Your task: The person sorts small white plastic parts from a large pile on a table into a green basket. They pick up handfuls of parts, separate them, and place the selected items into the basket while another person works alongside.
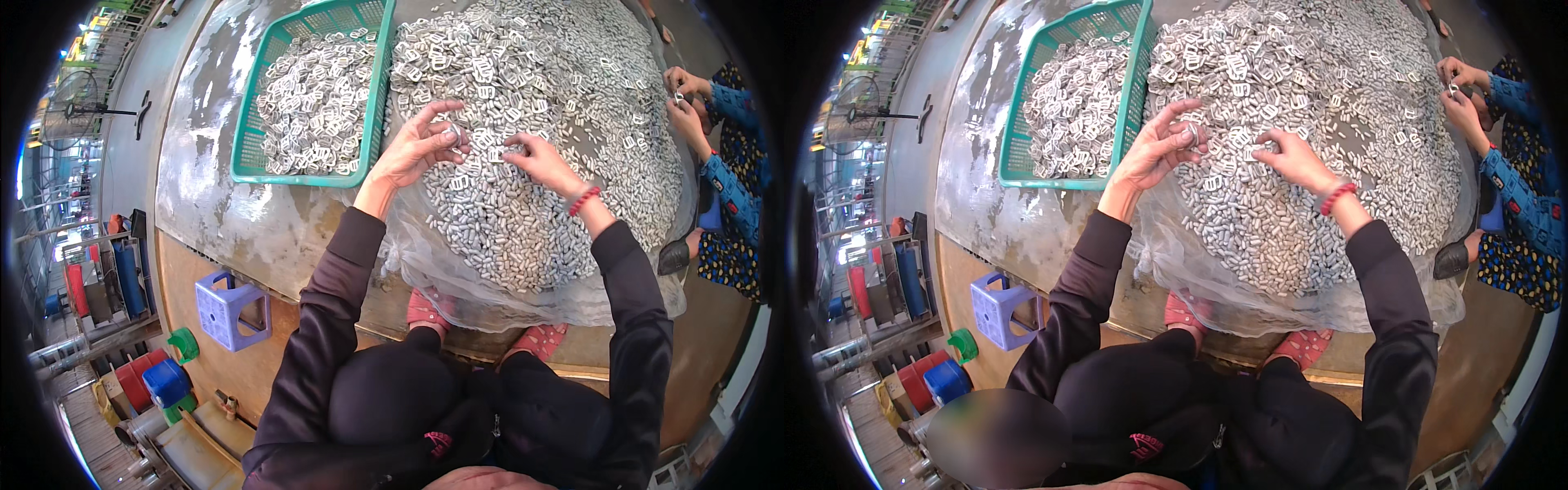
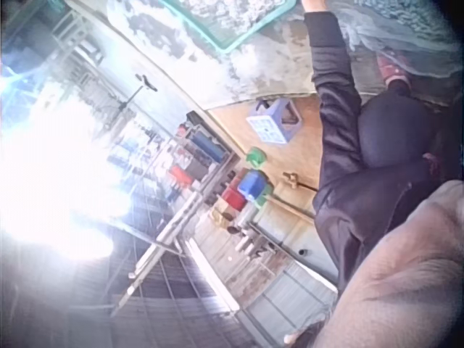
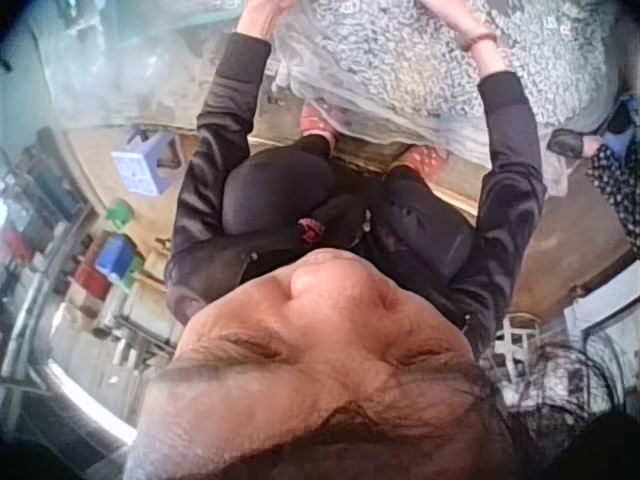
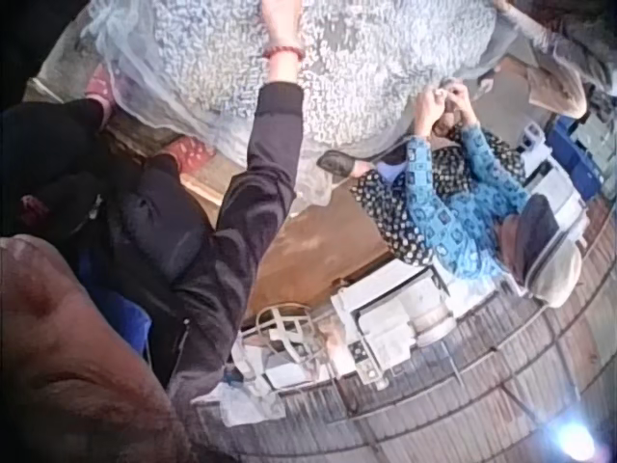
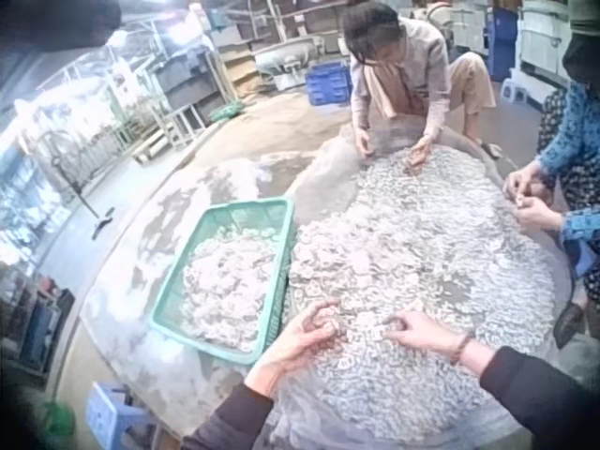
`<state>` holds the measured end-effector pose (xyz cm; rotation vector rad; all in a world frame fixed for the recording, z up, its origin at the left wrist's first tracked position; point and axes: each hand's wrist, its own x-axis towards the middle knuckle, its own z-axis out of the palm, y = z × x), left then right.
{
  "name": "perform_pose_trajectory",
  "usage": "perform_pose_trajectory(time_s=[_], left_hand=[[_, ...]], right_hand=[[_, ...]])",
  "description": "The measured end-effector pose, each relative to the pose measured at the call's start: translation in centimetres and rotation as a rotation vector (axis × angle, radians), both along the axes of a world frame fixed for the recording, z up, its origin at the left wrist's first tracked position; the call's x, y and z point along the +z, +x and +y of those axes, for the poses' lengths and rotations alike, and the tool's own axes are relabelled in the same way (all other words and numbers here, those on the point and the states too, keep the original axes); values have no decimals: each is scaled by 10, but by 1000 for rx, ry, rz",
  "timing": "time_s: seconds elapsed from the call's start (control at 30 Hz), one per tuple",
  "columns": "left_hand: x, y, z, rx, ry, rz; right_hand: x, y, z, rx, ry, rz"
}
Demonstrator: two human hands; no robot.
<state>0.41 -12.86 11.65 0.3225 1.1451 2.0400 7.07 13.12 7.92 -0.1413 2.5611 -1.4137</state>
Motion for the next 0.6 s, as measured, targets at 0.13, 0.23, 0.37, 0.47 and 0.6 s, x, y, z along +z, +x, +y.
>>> perform_pose_trajectory(time_s=[0.13,0.23,0.37,0.47,0.6], left_hand=[[-14,-7,-8,-71,-118,-99],[-44,4,-2,-122,-784,449],[-78,20,4,-161,-1120,1036],[-86,20,8,-99,-1030,1094],[-72,3,7,-32,-985,899]], right_hand=[[-24,-11,-8,133,379,-27],[-28,4,5,120,316,-138],[-21,22,19,4,250,-165],[-15,36,18,-49,187,-63],[-17,42,6,39,220,-38]])
